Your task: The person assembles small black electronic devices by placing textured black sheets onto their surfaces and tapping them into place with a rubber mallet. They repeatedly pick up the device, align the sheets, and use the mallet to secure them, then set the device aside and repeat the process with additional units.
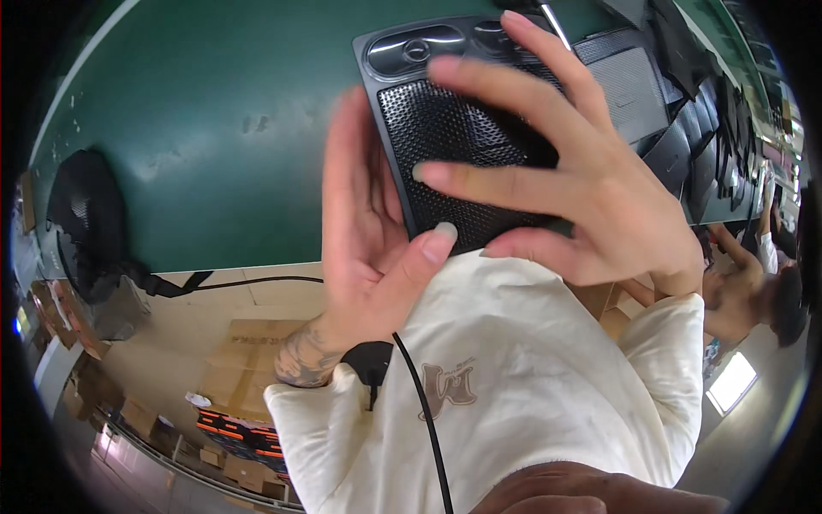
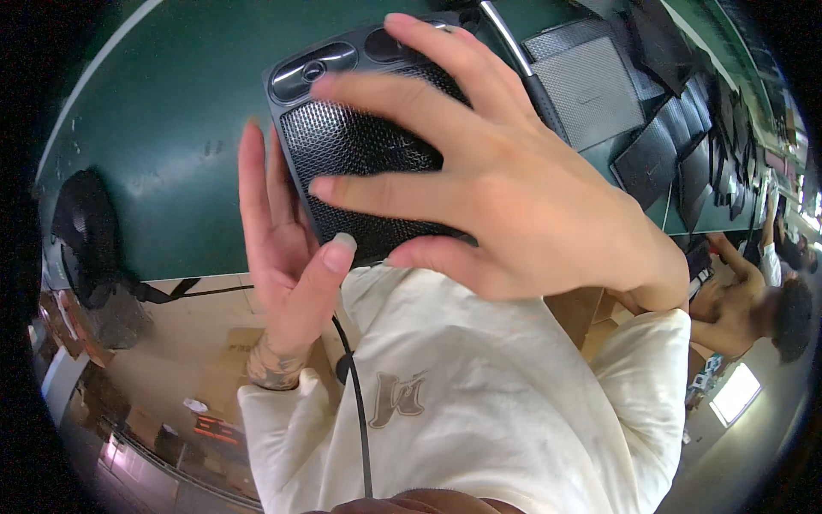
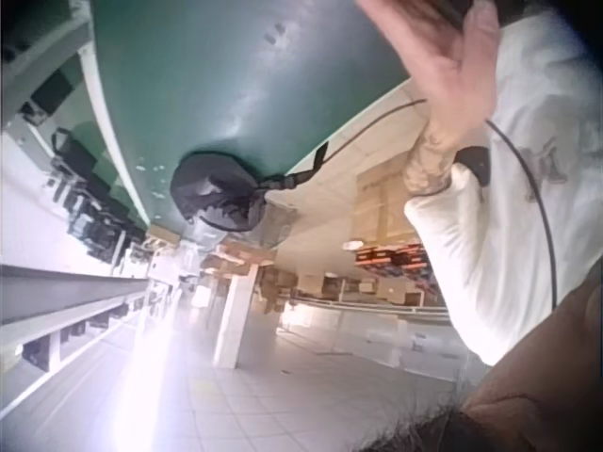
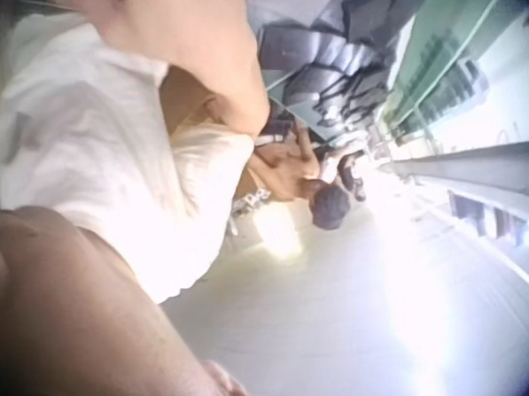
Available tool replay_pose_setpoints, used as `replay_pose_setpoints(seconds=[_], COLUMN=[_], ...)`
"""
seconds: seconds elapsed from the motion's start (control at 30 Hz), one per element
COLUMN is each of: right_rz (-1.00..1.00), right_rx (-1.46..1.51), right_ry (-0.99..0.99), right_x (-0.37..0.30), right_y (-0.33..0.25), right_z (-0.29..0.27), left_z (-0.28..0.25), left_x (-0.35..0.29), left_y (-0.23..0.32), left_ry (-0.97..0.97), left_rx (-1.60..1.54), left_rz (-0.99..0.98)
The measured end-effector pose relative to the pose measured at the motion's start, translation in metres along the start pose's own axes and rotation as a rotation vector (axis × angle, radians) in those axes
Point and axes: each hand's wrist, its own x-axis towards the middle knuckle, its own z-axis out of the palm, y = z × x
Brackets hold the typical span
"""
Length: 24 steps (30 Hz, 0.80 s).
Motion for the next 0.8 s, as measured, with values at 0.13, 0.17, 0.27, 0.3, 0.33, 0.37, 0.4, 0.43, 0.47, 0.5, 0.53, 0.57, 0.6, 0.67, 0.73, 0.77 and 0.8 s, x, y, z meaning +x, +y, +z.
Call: replay_pose_setpoints(seconds=[0.13,0.17,0.27,0.3,0.33,0.37,0.4,0.43,0.47,0.5,0.53,0.57,0.6,0.67,0.73,0.77,0.8], right_rz=[0.189,0.243,0.350,0.391,0.422,0.375,0.356,0.338,0.335,0.313,0.285,0.192,0.106,-0.052,-0.189,-0.231,-0.275], right_rx=[0.047,0.075,0.207,0.275,0.350,0.346,0.379,0.417,0.446,0.442,0.506,0.459,0.397,0.247,0.104,0.023,-0.057], right_ry=[0.163,0.185,0.192,0.209,0.216,0.237,0.259,0.291,0.334,0.332,0.324,0.341,0.354,0.328,0.301,0.297,0.291], right_x=[-0.021,-0.029,-0.041,-0.043,-0.044,-0.044,-0.044,-0.042,-0.040,-0.037,-0.038,-0.037,-0.035,-0.033,-0.034,-0.034,-0.033], right_y=[0.003,0.001,-0.006,-0.006,-0.007,-0.008,-0.008,-0.007,-0.007,-0.007,-0.004,-0.001,0.003,0.008,0.015,0.017,0.019], right_z=[0.012,0.015,0.033,0.037,0.040,0.038,0.040,0.042,0.043,0.039,0.035,0.031,0.028,0.017,0.012,0.011,0.011], left_z=[-0.022,-0.035,0.021,0.023,0.023,-0.014,-0.038,-0.036,-0.031,-0.027,-0.024,-0.025,-0.027,-0.022,-0.027,-0.035,-0.038], left_x=[-0.001,0.008,0.049,0.060,0.069,0.069,0.070,0.072,0.071,0.067,0.063,0.052,0.044,0.027,0.020,0.012,0.009], left_y=[0.002,0.008,0.040,0.042,0.046,0.045,0.041,0.042,0.036,0.035,0.034,0.034,0.032,0.030,0.018,0.010,0.004], left_ry=[0.130,0.110,0.402,0.369,0.349,0.166,-0.032,-0.108,-0.110,-0.068,-0.042,-0.017,0.017,0.034,0.057,0.095,0.101], left_rx=[0.097,0.069,0.272,0.357,0.441,0.493,0.535,0.475,0.488,0.428,0.371,0.398,0.375,0.421,0.419,0.500,0.539], left_rz=[-0.056,-0.010,-0.090,-0.133,-0.175,-0.187,-0.202,-0.241,-0.118,-0.085,-0.061,0.039,0.140,0.248,0.214,0.118,0.075])
